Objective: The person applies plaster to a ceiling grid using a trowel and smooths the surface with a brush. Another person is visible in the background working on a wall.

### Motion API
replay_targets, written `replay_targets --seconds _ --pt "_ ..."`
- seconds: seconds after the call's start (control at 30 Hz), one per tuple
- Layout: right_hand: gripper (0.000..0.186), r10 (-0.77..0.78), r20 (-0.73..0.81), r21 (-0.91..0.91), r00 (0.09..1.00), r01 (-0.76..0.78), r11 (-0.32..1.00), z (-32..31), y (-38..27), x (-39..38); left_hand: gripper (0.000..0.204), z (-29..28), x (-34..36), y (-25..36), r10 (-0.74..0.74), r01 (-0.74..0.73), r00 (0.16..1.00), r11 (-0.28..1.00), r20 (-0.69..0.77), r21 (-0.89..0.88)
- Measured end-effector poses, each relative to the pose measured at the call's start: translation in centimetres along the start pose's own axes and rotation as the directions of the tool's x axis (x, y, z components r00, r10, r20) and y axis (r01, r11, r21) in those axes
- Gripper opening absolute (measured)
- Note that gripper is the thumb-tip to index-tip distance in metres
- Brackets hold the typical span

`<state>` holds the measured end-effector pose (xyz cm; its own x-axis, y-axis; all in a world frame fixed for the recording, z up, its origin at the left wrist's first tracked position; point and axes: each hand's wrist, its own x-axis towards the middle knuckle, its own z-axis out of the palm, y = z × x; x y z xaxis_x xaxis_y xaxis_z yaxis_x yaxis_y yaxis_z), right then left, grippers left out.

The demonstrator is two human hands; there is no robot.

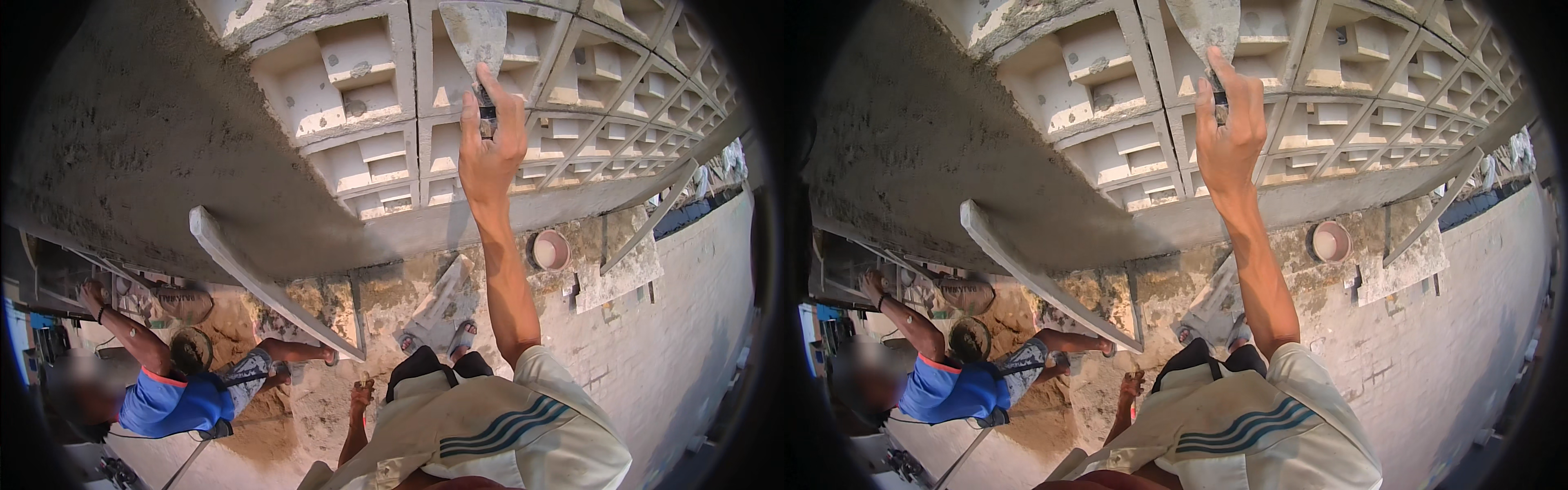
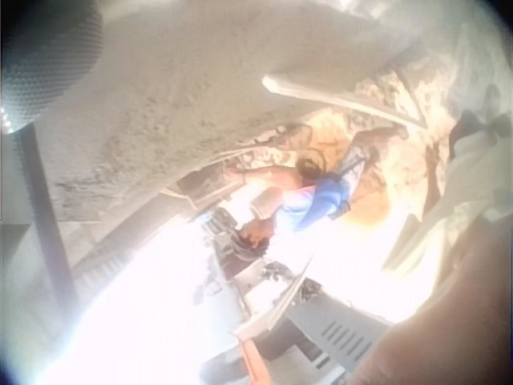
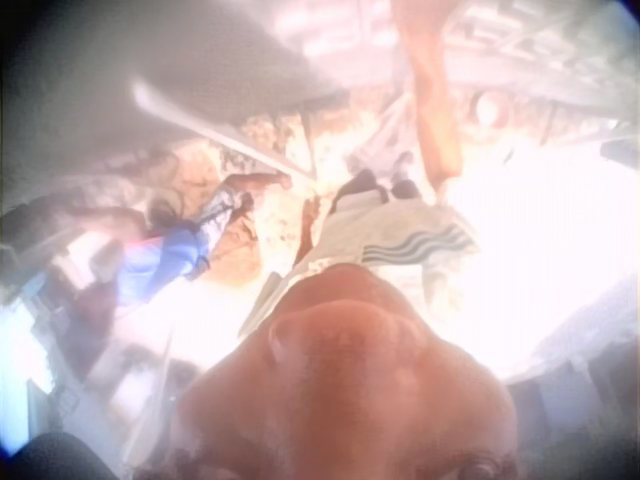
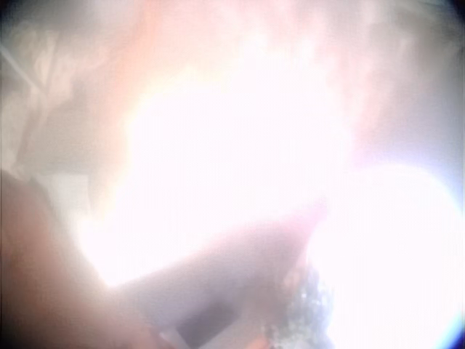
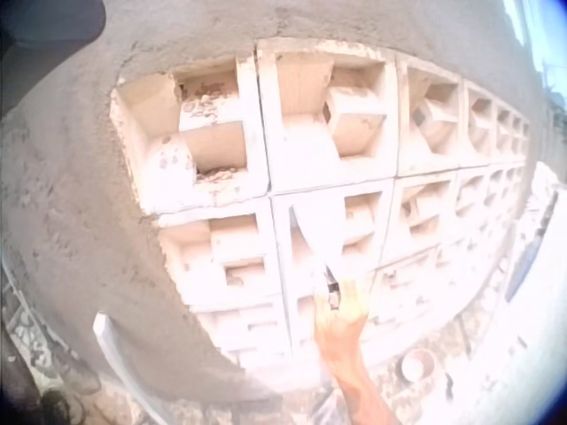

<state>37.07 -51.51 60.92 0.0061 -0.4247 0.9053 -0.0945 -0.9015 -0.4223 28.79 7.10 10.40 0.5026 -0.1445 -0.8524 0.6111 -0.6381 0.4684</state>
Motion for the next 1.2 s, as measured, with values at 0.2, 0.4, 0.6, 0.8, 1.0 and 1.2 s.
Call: replay_targets --seconds 0.2,0.4,0.6,0.8,1.0,1.2 --pt "0.037 0.037 -0.034 0.009 0.999 -0.036 0.999 -1.6 1.0 1.6 0.038 -1.5 1.3 -3.3 0.135 0.085 0.918 0.852 0.373 -0.517" --pt "0.037 0.000 -0.052 0.048 0.999 0.003 0.999 -1.6 2.4 2.0 0.042 -1.3 1.3 -2.5 0.187 0.312 0.796 0.688 0.576 -0.655" --pt "0.037 0.075 -0.031 0.024 0.997 -0.074 0.997 -3.1 3.6 1.5 0.044 2.3 -1.1 2.7 0.100 -0.101 0.995 0.995 0.027 0.003" --pt "0.038 0.018 -0.044 0.051 0.999 -0.016 0.999 -3.3 4.0 2.1 0.050 2.4 -2.2 2.9 0.030 -0.027 0.999 0.994 -0.029 0.109" --pt "0.036 0.034 -0.039 0.028 0.999 -0.032 0.999 -3.3 4.0 2.6 0.057 2.1 -1.3 2.4 0.061 -0.062 0.998 0.994 0.023 0.090" --pt "0.036 0.018 -0.066 0.074 0.998 -0.013 0.997 -3.1 3.9 2.9 0.060 2.0 -1.6 1.4 0.099 -0.099 0.994 0.995 0.043 -0.004"
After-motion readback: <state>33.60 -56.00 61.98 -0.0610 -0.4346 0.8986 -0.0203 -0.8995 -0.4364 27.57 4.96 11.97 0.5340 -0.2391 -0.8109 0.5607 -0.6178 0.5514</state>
